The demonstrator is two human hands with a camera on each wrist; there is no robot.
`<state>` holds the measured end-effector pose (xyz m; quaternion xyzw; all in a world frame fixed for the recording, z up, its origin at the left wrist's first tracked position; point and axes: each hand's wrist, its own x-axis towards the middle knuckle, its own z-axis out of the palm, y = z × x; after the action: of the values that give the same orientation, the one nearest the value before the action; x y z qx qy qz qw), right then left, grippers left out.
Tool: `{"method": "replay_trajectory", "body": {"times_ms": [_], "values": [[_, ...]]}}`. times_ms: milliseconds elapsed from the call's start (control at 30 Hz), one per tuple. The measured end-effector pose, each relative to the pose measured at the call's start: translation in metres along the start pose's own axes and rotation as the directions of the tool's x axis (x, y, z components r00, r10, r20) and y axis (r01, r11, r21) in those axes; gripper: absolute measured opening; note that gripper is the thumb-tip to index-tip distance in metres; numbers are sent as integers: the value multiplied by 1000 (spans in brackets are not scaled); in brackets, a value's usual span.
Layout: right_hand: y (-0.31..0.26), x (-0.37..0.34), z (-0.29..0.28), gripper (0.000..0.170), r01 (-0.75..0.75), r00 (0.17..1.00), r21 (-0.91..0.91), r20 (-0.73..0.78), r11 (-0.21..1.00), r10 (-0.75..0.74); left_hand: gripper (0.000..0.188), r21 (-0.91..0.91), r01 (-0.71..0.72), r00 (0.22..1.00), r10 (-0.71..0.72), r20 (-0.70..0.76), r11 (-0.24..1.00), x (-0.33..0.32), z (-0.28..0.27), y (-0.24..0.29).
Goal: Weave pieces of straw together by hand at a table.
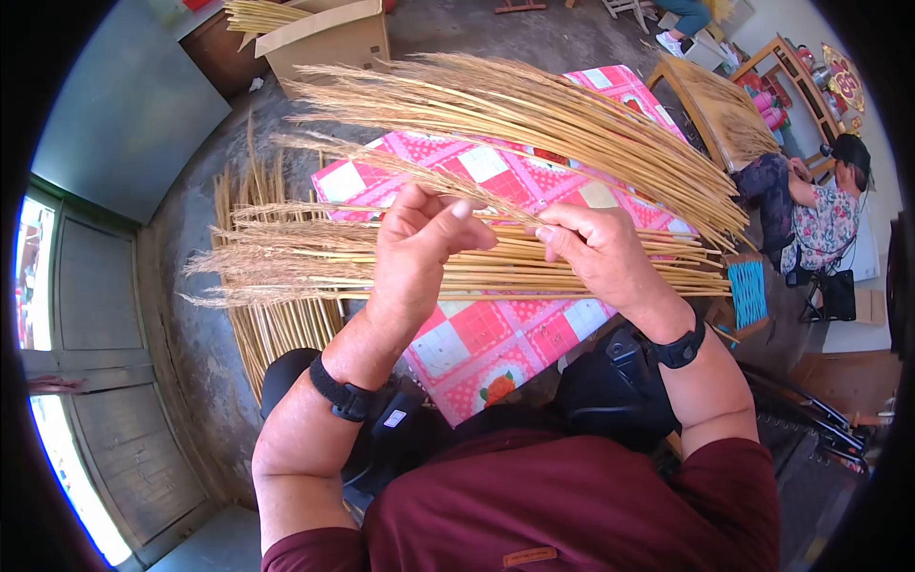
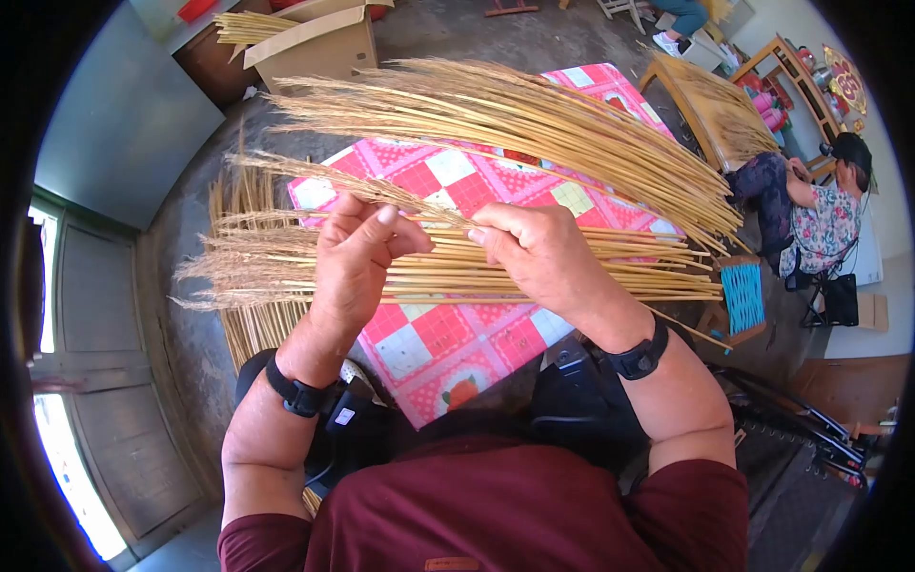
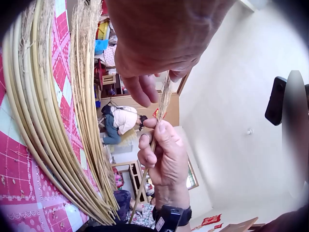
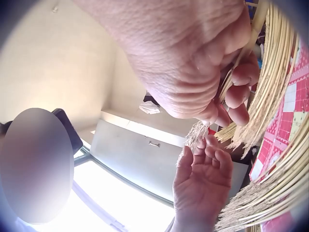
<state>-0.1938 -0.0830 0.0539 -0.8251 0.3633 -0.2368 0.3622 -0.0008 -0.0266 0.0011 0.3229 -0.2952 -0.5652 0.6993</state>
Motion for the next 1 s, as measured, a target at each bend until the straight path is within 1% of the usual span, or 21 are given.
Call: {"method": "replay_trajectory", "body": {"times_ms": [100, 200, 300, 500, 600, 667, 800, 900, 1000], "values": [[0, 0, 0, 13, -15, 1000, -20, 11, 1000, 15, 12, -48, 6, 998, -9, -62, 999, 1, -6, 5], [1, 0, 0, 13, 8, 1000, -83, 23, 997, -6, 11, -94, 39, 996, -46, -79, 995, 2, -12, 9], [1, 0, 2, 13, -12, 1000, -62, -3, 998, 12, 13, -53, 49, 994, -54, -92, 997, 2, -12, 11], [0, 2, 2, 12, -30, 1000, -74, -9, 997, 29, 9, -69, 63, 992, -70, -101, 996, 0, -9, 13], [-3, 2, 2, 12, -35, 999, -71, -15, 997, 34, 4, -151, 42, 991, -60, -117, 988, 0, -12, 9], [-3, 3, 3, 12, -33, 999, -48, -11, 998, 33, 1, -241, 15, 994, -40, -100, 970, 0, -14, 7], [-4, 3, 4, 12, -25, 1000, -21, -7, 999, 25, 6, -380, -8, 999, -5, -35, 925, 3, -22, 3], [0, 3, 4, 13, -3, 1000, -68, -7, 998, 3, 11, -407, 11, 997, -41, -65, 913, 5, -21, 4], [1, 4, 5, 14, -28, 999, -43, -18, 999, 27, 13, -373, 20, 985, -82, -151, 928, 6, -20, 6]]}}
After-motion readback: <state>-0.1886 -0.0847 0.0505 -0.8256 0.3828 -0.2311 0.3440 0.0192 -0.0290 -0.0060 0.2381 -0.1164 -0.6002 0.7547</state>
